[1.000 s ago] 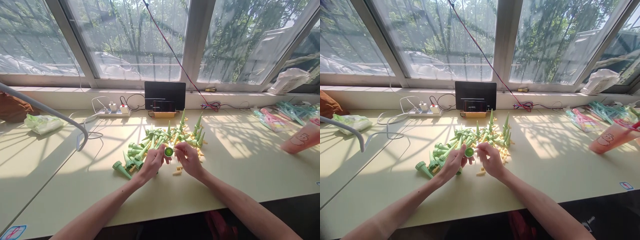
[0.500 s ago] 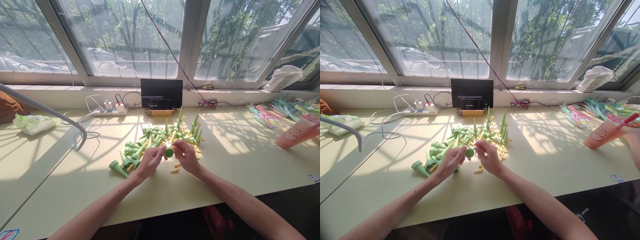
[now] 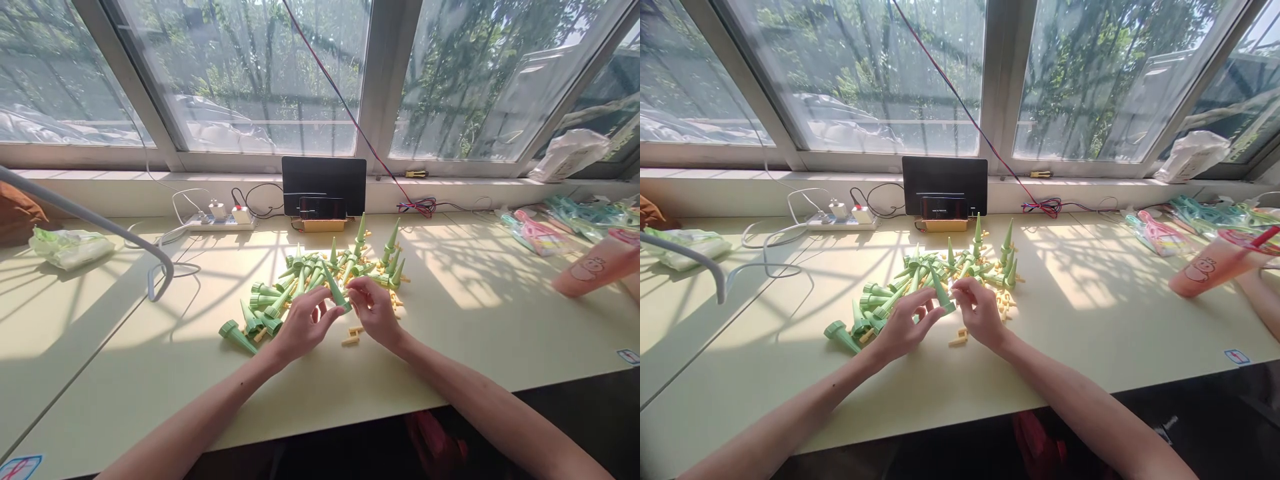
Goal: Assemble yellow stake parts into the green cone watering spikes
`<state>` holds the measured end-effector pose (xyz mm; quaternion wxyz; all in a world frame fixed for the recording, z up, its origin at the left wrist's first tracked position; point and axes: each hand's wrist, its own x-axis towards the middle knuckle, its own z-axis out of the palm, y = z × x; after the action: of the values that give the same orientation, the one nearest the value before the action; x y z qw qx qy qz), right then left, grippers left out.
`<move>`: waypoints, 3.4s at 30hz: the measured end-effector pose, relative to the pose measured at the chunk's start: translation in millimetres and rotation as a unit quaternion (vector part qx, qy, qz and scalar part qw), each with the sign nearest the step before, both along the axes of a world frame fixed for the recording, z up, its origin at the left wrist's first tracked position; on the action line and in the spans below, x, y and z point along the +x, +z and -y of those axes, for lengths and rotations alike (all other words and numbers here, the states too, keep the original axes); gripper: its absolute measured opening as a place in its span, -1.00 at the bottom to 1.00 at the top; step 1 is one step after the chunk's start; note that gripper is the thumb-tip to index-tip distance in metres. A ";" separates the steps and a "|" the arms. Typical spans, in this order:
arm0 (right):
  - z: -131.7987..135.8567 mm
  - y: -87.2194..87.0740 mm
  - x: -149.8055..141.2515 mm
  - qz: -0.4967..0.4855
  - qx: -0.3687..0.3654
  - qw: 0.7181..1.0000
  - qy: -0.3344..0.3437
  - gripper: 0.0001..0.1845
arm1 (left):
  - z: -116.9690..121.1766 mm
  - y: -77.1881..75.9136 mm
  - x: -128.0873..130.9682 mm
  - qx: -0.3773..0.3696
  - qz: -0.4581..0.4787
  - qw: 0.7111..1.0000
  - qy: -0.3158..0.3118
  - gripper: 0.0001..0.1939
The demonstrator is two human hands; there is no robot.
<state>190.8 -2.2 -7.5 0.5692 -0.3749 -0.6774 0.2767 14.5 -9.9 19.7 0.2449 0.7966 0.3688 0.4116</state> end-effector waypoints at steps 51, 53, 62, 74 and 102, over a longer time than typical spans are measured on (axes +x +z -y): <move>-0.2 -0.5 -1.7 0.019 -0.003 1.000 -0.001 -0.93 | 4.2 -4.1 1.4 0.044 -0.046 0.995 0.076 -0.66; -0.1 0.2 -1.9 0.018 -0.007 1.000 0.002 -0.93 | 2.8 -6.1 1.0 0.056 -0.051 0.994 0.077 -0.67; -0.8 3.3 -2.7 0.013 -0.015 1.000 0.008 -0.90 | 1.4 -7.8 2.8 0.134 -0.047 0.987 0.070 -0.79; 0.0 2.2 -0.6 -0.003 -0.003 1.000 -0.019 -0.93 | -3.0 -7.4 2.2 0.074 -0.044 0.991 0.101 -0.86; -0.9 -1.0 -3.1 -0.065 -0.066 0.995 0.028 -0.86 | -7.5 -13.9 -0.1 0.058 -0.010 0.995 0.084 -0.77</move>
<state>187.7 -1.3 -8.5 0.5786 -0.3734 -0.6294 0.3602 14.4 -2.4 5.8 0.1591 0.7796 0.4121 0.4439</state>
